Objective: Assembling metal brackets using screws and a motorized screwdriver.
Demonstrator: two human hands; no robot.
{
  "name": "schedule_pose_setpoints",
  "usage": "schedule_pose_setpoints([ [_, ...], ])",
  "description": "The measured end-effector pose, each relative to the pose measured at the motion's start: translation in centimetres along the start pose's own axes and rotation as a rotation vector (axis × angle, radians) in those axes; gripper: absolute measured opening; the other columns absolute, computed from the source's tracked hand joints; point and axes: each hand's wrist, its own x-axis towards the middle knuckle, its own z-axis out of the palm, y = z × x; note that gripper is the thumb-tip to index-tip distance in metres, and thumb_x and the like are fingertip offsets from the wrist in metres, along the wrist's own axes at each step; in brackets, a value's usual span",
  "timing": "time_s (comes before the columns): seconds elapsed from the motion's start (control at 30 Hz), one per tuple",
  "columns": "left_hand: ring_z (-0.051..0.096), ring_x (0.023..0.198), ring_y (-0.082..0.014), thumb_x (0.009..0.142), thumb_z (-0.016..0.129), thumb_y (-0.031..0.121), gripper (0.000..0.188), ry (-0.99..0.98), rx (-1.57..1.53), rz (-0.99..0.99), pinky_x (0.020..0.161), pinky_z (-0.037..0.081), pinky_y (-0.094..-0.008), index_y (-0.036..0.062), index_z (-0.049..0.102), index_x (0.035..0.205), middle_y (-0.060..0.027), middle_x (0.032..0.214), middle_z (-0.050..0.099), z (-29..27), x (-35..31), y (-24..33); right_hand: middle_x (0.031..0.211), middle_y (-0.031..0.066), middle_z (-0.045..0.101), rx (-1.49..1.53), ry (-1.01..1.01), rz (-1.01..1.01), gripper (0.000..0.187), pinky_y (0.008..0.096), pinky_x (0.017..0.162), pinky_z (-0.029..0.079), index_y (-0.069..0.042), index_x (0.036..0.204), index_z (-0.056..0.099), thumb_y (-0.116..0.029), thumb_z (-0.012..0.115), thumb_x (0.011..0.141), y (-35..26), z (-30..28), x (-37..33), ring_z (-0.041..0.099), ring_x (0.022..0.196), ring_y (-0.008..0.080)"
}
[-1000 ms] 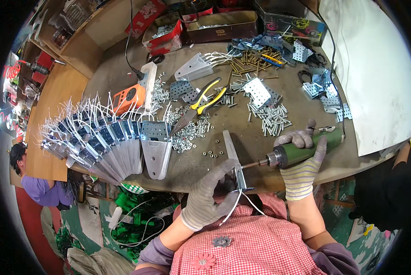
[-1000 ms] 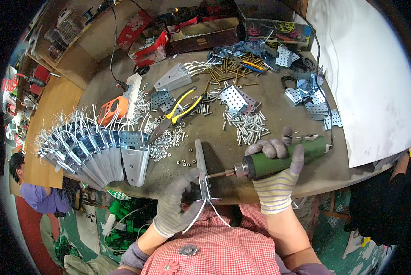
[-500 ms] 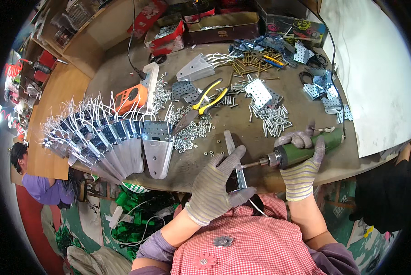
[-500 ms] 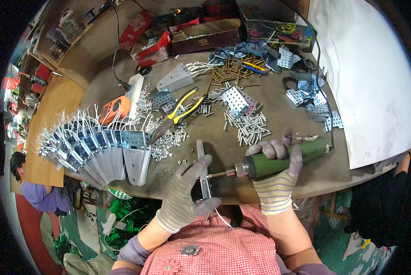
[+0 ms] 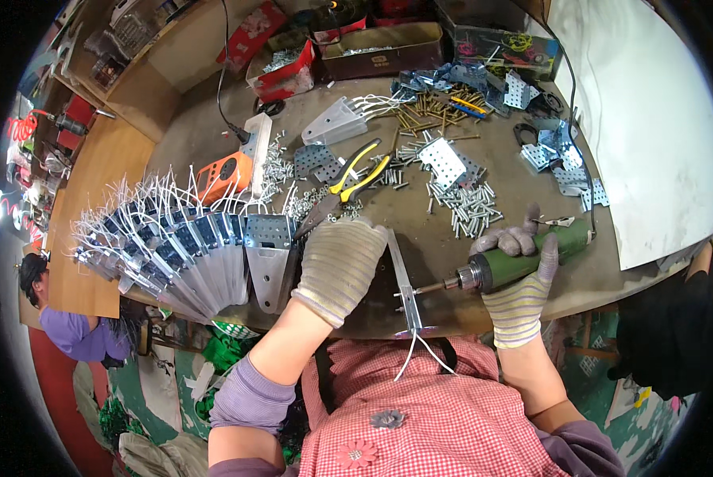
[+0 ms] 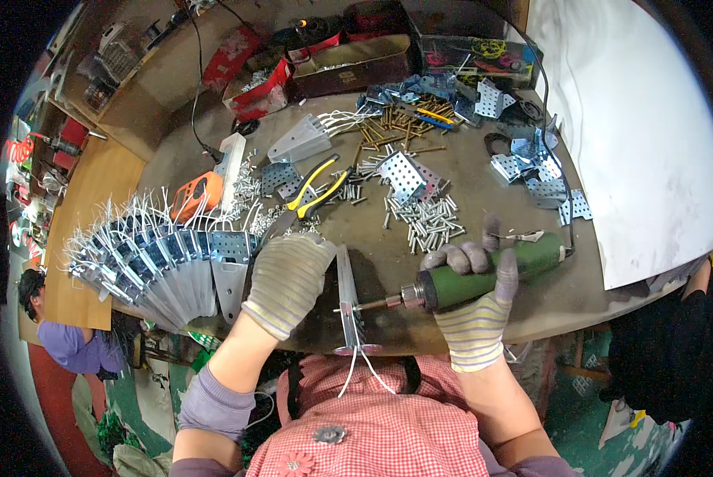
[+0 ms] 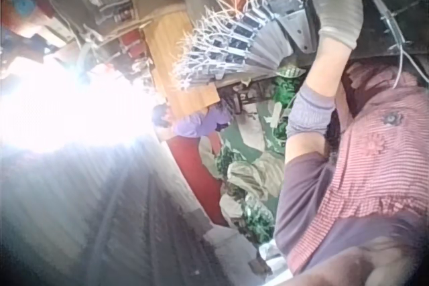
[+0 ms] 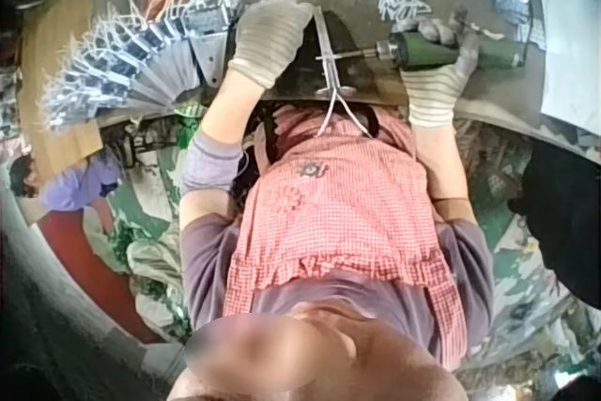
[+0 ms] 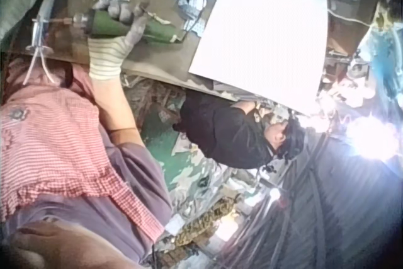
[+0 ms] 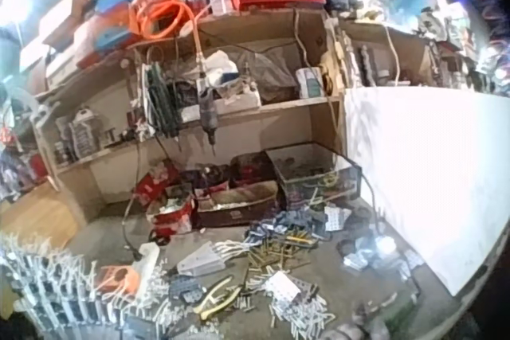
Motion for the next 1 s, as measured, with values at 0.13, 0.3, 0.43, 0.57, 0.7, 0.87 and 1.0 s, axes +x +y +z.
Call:
schedule_pose_setpoints([
  [0.13,0.062,0.075,-0.0246,0.073,0.066,0.005,0.010,0.074,-0.293,-0.086,0.067,0.050,-0.0364,0.0040,0.063,0.083,-0.0111,0.075,0.062,-0.2,-0.5,0.1,0.074,-0.0094,0.044,0.013,-0.047,0.007,0.047,0.0379,0.088,0.042,-0.019,0.129,0.051,-0.038,0.064,0.088,-0.4,-0.6,0.2,0.048,0.077,0.0086],
  [0.3,0.059,0.075,-0.0103,0.081,0.065,0.006,0.007,0.234,-1.114,-0.361,0.068,0.048,-0.0243,0.0029,0.063,0.087,-0.0031,0.084,0.064,0.0,-5.8,3.1,0.073,-0.0070,0.033,0.085,0.047,0.019,0.042,0.0384,0.086,0.040,-0.018,0.121,0.052,-0.032,0.068,0.084,-0.1,0.5,0.2,0.038,0.072,0.0110],
  [0.43,0.058,0.076,-0.0105,0.082,0.072,0.019,0.017,0.321,-1.289,-0.526,0.071,0.047,-0.0242,0.0045,0.064,0.088,-0.0025,0.085,0.064,0.4,-6.6,5.3,0.072,-0.0069,0.033,0.131,0.060,0.025,0.037,0.0377,0.086,0.039,-0.018,0.116,0.054,-0.032,0.068,0.084,-0.3,0.4,0.2,0.037,0.072,0.0109],
  [0.57,0.059,0.073,-0.0107,0.082,0.072,0.016,0.016,0.425,-1.137,-0.429,0.069,0.048,-0.0242,0.0048,0.063,0.088,-0.0019,0.083,0.065,1.0,-6.6,5.3,0.073,-0.0069,0.033,0.107,0.071,0.018,0.037,0.0374,0.086,0.039,-0.018,0.116,0.054,-0.032,0.068,0.084,-0.1,0.2,0.1,0.037,0.072,0.0111],
  [0.7,0.059,0.073,-0.0107,0.079,0.070,0.009,0.012,0.443,-1.089,-0.444,0.069,0.048,-0.0243,0.0053,0.063,0.088,-0.0022,0.081,0.065,1.0,-6.6,5.7,0.074,-0.0067,0.035,0.083,0.053,0.016,0.037,0.0385,0.088,0.040,-0.017,0.115,0.054,-0.032,0.069,0.084,0.0,0.3,0.0,0.039,0.074,0.0114],
  [0.87,0.060,0.073,-0.0098,0.077,0.072,0.005,0.013,0.415,-1.129,-0.453,0.068,0.049,-0.0235,0.0053,0.066,0.089,-0.0029,0.083,0.066,1.0,-6.7,5.6,0.075,-0.0064,0.038,0.089,0.031,0.028,0.038,0.0394,0.090,0.040,-0.017,0.117,0.054,-0.032,0.069,0.085,-0.2,0.2,0.0,0.041,0.076,0.0117],
  [1.0,0.061,0.073,-0.0103,0.077,0.072,0.005,0.014,0.415,-1.125,-0.403,0.069,0.049,-0.0239,0.0055,0.066,0.090,-0.0030,0.083,0.066,0.5,-6.3,5.7,0.075,-0.0060,0.038,0.128,0.017,0.039,0.040,0.0392,0.089,0.040,-0.018,0.119,0.053,-0.033,0.068,0.085,-0.1,0.2,0.1,0.041,0.076,0.0120],
])
